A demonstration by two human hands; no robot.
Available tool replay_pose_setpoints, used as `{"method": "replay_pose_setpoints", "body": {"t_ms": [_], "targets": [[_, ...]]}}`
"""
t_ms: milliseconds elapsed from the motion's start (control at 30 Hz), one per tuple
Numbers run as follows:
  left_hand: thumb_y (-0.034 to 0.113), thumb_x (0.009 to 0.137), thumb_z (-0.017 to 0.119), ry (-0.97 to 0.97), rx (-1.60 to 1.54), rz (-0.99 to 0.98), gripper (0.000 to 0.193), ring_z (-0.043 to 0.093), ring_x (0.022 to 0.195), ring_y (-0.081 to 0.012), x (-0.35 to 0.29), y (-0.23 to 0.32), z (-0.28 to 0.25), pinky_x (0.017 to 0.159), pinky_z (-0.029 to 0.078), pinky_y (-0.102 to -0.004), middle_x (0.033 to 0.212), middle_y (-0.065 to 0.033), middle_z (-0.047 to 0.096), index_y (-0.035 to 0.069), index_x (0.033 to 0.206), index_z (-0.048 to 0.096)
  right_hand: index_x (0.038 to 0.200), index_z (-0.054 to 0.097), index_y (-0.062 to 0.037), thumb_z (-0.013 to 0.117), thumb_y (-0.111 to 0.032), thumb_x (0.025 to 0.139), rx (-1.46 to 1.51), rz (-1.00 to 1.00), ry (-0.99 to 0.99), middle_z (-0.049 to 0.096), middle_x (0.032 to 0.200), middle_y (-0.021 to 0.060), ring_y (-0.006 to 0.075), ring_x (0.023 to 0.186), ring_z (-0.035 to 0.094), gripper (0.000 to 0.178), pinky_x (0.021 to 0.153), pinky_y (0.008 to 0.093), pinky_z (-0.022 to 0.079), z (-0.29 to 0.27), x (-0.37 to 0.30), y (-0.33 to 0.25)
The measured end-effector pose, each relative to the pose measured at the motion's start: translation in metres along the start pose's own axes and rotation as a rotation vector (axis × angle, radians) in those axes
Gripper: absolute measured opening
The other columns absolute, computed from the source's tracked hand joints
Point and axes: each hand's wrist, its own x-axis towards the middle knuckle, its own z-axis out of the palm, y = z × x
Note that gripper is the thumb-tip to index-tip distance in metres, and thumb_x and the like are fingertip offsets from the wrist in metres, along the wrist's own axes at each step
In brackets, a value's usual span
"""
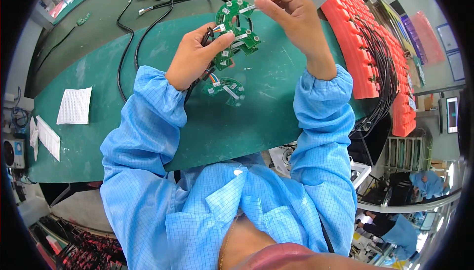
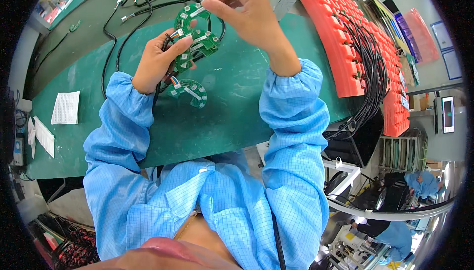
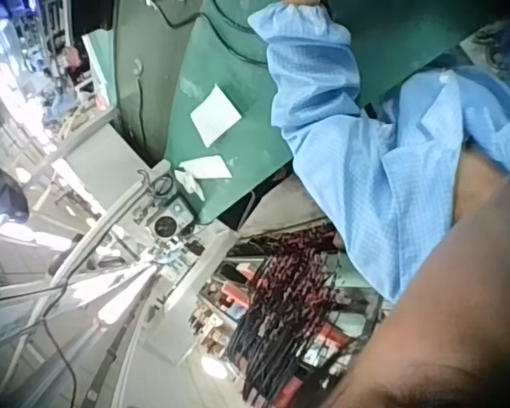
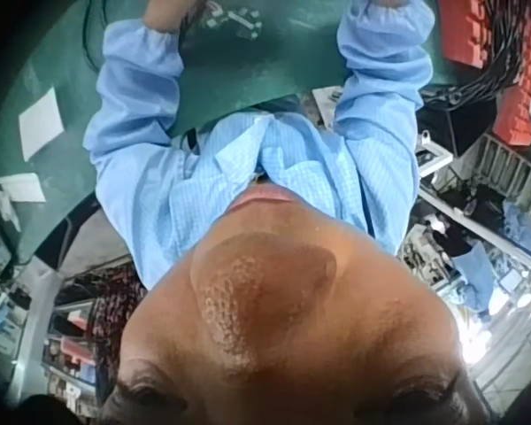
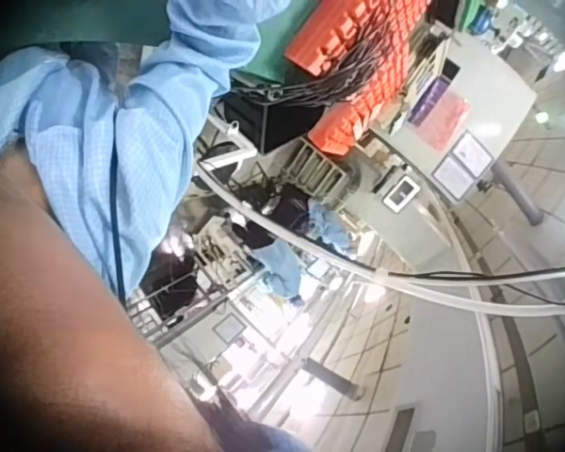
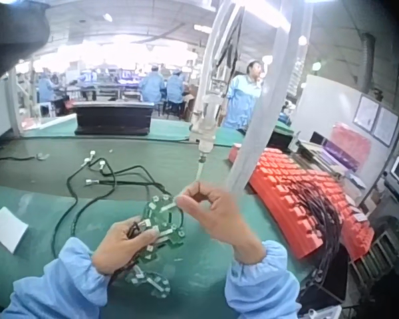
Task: Assembling printed circuit boards by connecting cables and applying adhesive.
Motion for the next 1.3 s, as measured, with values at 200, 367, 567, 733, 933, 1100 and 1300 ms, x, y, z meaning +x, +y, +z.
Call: {"method": "replay_pose_setpoints", "body": {"t_ms": [200,367,567,733,933,1100,1300], "targets": [[0.024,0.09,0.062,-0.032,-0.082,0.02,0.036,0.057,0.065,-0.0022,0.003,-0.006,0.0,0.056,0.051,-0.0201,0.086,0.0003,0.065,0.004,0.12,0.057,0.086,0.065,-0.0065,0.068,-0.02,0.084,-0.247,-0.188,0.005,0.056,0.1,0.0041,0.0129,0.085,0.054,0.014,0.071,0.0252,0.043,0.007,0.005,0.01],[0.023,0.091,0.062,-0.062,-0.081,0.019,0.035,0.058,0.066,-0.0026,0.004,-0.007,0.001,0.056,0.051,-0.0201,0.087,-0.0007,0.066,0.004,0.119,0.057,0.084,0.063,-0.005,0.068,-0.02,0.083,-0.266,-0.265,0.037,0.053,0.096,0.0064,0.0168,0.085,0.051,0.016,0.072,0.0281,0.042,0.01,0.003,0.014],[0.022,0.09,0.062,-0.073,-0.086,0.015,0.034,0.06,0.067,-0.0042,0.002,-0.007,0.002,0.057,0.051,-0.0203,0.088,-0.002,0.066,0.003,0.119,0.057,0.084,0.062,-0.0034,0.068,-0.018,0.083,-0.279,-0.137,0.004,0.054,0.096,0.0082,0.0182,0.084,0.053,0.016,0.072,0.029,0.043,0.011,0.002,0.004],[0.021,0.09,0.062,-0.091,-0.094,0.015,0.034,0.061,0.07,-0.0052,0.001,-0.008,0.001,0.059,0.052,-0.0212,0.089,-0.0027,0.066,0.003,0.119,0.057,0.082,0.061,-0.0022,0.068,-0.016,0.083,-0.301,-0.165,0.026,0.054,0.095,0.0104,0.0221,0.087,0.056,0.015,0.075,0.0316,0.045,0.014,0.001,-0.002],[0.021,0.09,0.062,-0.087,-0.097,0.022,0.034,0.06,0.072,-0.005,-0.001,-0.004,-0.004,0.064,0.055,-0.0232,0.09,-0.0031,0.066,0.002,0.119,0.057,0.082,0.061,-0.0014,0.068,-0.015,0.082,-0.316,-0.126,0.027,0.054,0.097,0.0112,0.023,0.088,0.056,0.015,0.076,0.0331,0.045,0.021,0.005,-0.006],[0.022,0.09,0.062,-0.11,0.223,-0.127,0.033,0.058,0.067,-0.0054,0.004,0.015,0.0,0.058,0.05,-0.0218,0.085,-0.0028,0.064,0.001,0.115,0.057,0.081,0.063,-0.0061,0.071,-0.022,0.079,-0.621,-0.449,0.199,0.057,0.09,0.0071,0.0202,0.081,0.056,0.018,0.069,0.0319,0.046,0.016,0.0,0.003],[0.021,0.092,0.059,0.096,0.101,0.009,0.036,0.059,0.066,-0.009,0.001,0.0,-0.002,0.051,0.045,-0.0209,0.091,-0.0057,0.063,-0.001,0.119,0.055,0.087,0.064,-0.013,0.072,-0.03,0.071,-0.933,-0.452,0.407,0.057,0.098,0.0065,0.0284,0.09,0.054,0.025,0.077,0.0376,0.046,0.032,0.0,0.002]]}}
